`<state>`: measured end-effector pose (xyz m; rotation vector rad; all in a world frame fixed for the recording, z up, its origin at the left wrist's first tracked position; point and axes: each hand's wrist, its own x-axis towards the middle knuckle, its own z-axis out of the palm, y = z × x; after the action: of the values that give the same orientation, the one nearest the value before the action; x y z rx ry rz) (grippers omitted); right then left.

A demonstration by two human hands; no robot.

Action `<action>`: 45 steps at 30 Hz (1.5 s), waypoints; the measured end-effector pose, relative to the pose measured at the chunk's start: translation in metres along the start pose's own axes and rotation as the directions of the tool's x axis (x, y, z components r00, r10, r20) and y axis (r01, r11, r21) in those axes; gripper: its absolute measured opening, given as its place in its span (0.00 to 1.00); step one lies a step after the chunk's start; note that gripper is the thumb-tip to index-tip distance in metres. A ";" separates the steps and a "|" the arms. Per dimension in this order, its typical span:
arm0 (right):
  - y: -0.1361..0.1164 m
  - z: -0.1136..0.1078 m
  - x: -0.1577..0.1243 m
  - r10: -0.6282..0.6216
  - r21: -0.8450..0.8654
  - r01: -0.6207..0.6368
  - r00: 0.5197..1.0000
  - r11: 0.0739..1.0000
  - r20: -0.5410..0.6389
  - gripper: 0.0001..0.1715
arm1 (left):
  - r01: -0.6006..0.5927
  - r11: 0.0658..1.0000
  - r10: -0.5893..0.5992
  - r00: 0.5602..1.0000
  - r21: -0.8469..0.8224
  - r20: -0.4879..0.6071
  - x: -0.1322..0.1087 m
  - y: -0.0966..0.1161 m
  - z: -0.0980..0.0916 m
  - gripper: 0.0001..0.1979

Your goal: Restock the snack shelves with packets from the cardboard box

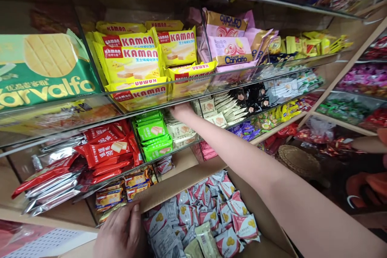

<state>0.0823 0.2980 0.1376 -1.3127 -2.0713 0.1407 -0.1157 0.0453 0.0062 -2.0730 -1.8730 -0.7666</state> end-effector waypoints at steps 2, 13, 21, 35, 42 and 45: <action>-0.010 -0.015 -0.034 -0.038 0.016 0.039 0.998 0.999 -0.057 0.19 | -0.015 1.000 0.015 1.000 0.013 -0.007 0.000 0.000 0.000 0.10; 0.027 0.035 -0.323 -0.319 0.252 0.206 0.744 0.945 0.587 0.12 | 0.058 0.994 -0.064 0.996 0.092 0.063 0.004 0.016 -0.005 0.13; 0.032 0.083 -0.377 -0.077 0.082 0.025 0.674 0.996 0.734 0.43 | 0.105 0.987 -0.114 0.991 0.120 0.070 0.001 0.022 0.003 0.16; 0.023 0.028 -0.337 0.249 0.557 -0.435 0.891 0.707 0.379 0.07 | 0.592 0.508 -0.340 0.805 -0.625 0.486 -0.046 0.092 0.010 0.17; -0.005 -0.001 -0.335 -0.037 0.796 -0.097 0.988 0.597 0.147 0.08 | 0.787 -0.321 -0.216 0.482 -0.528 0.849 -0.034 0.128 0.013 0.27; -0.008 0.002 -0.340 0.092 0.916 -0.304 0.953 0.262 0.290 0.15 | 0.695 -0.321 -0.283 0.578 -0.644 0.765 -0.027 0.128 0.007 0.30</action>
<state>0.1659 0.0107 -0.0240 -0.7112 -1.3664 1.4635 0.0096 0.0069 0.0071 -1.4174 -2.9402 -3.1017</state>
